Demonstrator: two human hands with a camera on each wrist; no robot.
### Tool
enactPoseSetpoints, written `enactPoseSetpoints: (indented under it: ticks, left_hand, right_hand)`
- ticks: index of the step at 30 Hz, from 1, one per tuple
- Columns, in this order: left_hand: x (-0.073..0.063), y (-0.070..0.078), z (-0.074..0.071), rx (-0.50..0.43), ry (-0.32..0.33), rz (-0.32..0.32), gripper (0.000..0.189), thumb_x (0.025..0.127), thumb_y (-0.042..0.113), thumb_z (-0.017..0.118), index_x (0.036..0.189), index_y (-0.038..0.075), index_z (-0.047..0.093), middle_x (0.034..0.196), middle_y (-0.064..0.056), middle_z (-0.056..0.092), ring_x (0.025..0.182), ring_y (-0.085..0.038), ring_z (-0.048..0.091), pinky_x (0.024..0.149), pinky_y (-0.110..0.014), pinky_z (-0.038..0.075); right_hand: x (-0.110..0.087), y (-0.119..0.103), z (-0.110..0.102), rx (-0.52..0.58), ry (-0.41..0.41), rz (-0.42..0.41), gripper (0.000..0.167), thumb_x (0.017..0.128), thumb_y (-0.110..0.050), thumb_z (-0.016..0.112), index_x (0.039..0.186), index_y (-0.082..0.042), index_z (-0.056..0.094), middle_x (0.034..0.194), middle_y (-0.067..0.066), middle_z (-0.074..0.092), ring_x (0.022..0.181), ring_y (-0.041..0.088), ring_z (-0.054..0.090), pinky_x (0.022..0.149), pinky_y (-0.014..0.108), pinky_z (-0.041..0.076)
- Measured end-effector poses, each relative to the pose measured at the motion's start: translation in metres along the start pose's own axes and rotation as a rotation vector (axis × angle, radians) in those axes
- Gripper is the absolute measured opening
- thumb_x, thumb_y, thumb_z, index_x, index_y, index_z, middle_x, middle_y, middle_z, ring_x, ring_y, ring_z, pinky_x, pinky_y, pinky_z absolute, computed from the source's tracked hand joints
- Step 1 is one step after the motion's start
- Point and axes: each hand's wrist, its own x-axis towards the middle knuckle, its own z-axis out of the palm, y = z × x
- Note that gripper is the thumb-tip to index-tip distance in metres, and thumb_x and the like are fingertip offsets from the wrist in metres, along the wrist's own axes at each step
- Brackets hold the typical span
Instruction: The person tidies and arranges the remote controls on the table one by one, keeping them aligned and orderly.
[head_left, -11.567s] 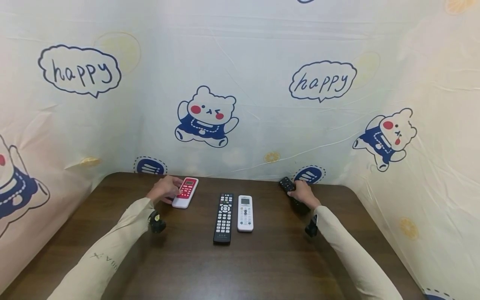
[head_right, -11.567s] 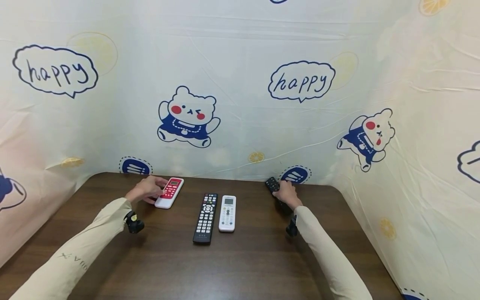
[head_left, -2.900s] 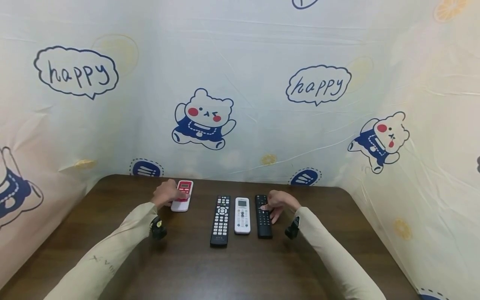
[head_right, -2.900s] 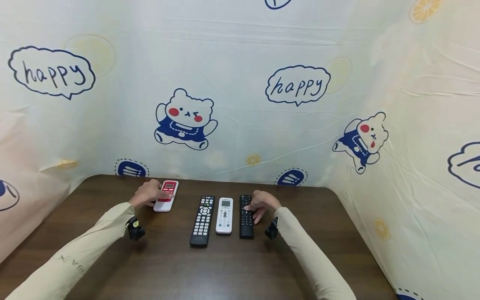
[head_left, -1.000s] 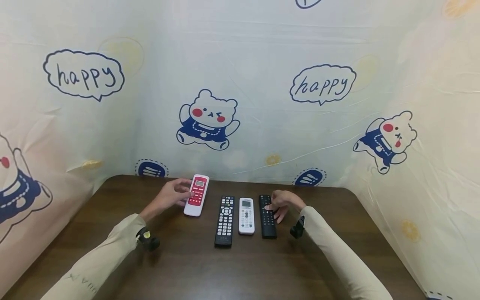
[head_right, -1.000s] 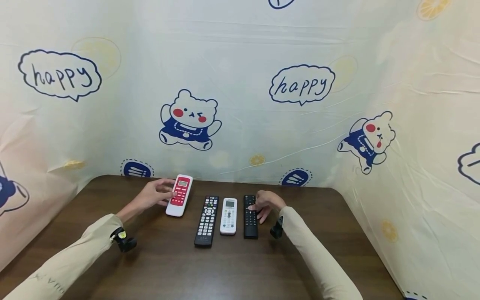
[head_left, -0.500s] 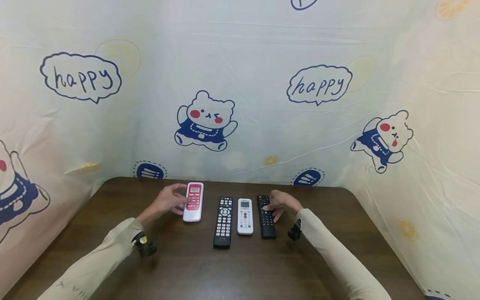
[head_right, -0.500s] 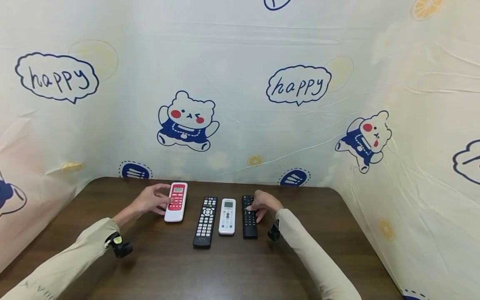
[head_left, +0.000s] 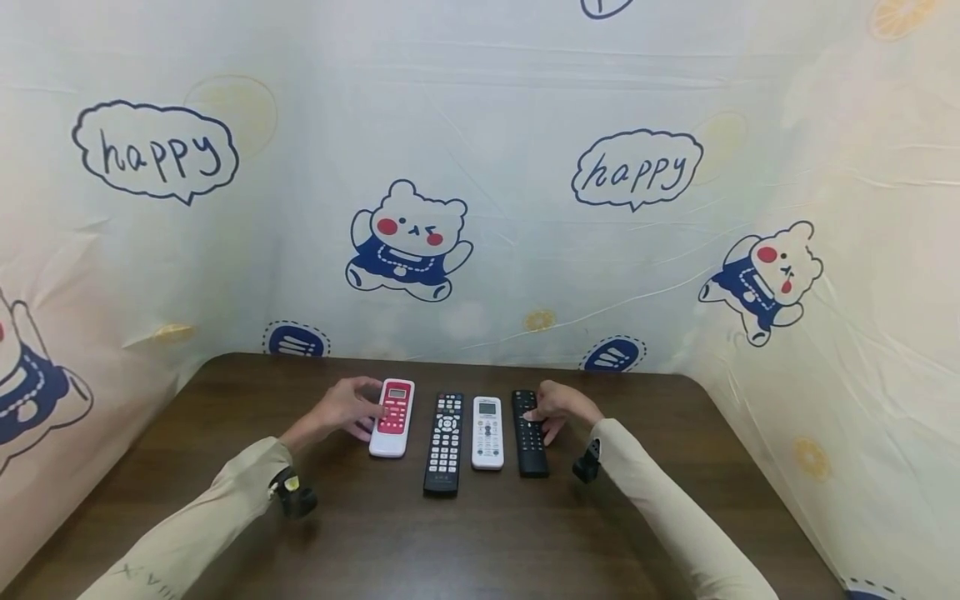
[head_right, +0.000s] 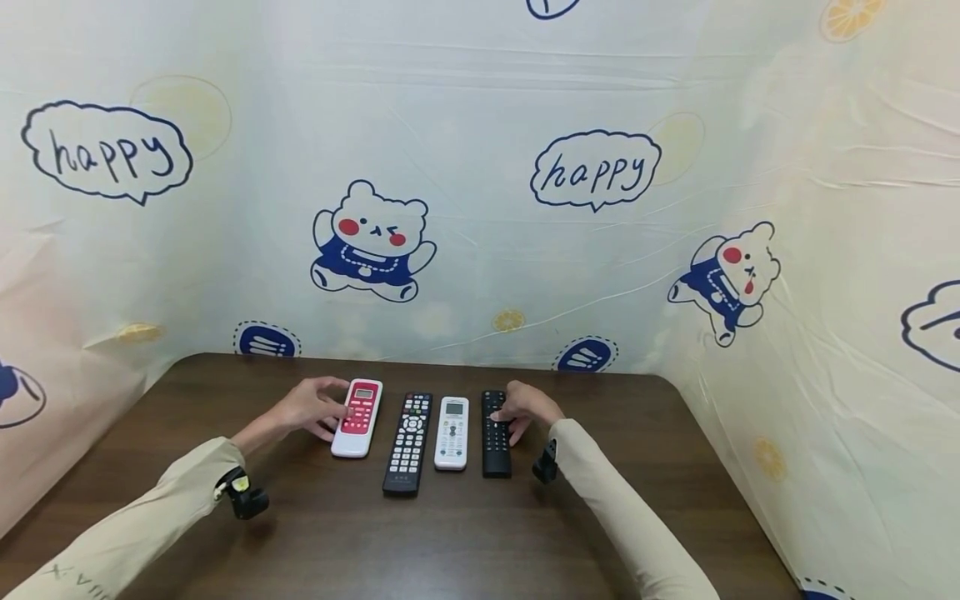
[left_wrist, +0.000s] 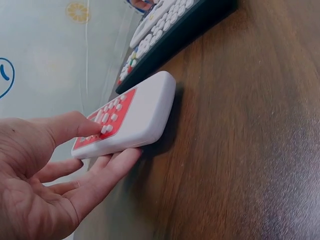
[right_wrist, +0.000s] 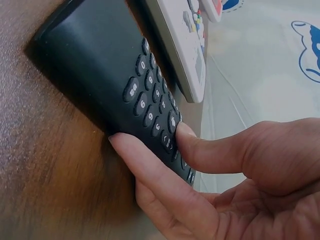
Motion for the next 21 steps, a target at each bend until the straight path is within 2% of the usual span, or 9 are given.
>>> enactPoseSetpoints:
  ticks: [9, 13, 21]
  left_hand:
    - [-0.003, 0.002, 0.012, 0.023, -0.008, -0.02, 0.069, 0.095, 0.008, 0.075, 0.152, -0.008, 0.04, 0.1, -0.023, 0.071, 0.074, -0.023, 0.074, 0.062, -0.039, 0.065]
    - [-0.005, 0.003, 0.017, 0.037, 0.003, -0.024, 0.067, 0.096, 0.008, 0.075, 0.151, -0.009, 0.041, 0.1, -0.022, 0.071, 0.075, -0.023, 0.074, 0.061, -0.038, 0.065]
    - [-0.007, 0.01, 0.025, 0.052, -0.023, -0.04, 0.064, 0.096, 0.008, 0.075, 0.148, -0.011, 0.043, 0.101, -0.023, 0.07, 0.074, -0.023, 0.074, 0.06, -0.037, 0.065]
  right_hand:
    - [0.002, 0.002, 0.002, 0.015, -0.008, 0.002, 0.033, 0.101, -0.008, 0.069, 0.125, 0.009, 0.054, 0.096, 0.024, 0.064, 0.079, 0.036, 0.078, 0.065, 0.038, 0.066]
    - [0.002, 0.003, 0.002, 0.017, -0.01, 0.004, 0.035, 0.101, -0.008, 0.068, 0.127, 0.009, 0.052, 0.096, 0.024, 0.063, 0.079, 0.036, 0.077, 0.065, 0.038, 0.066]
    - [-0.002, -0.002, -0.001, 0.014, -0.002, 0.014, 0.04, 0.101, -0.008, 0.069, 0.131, 0.009, 0.05, 0.098, 0.024, 0.062, 0.08, 0.036, 0.077, 0.067, 0.038, 0.066]
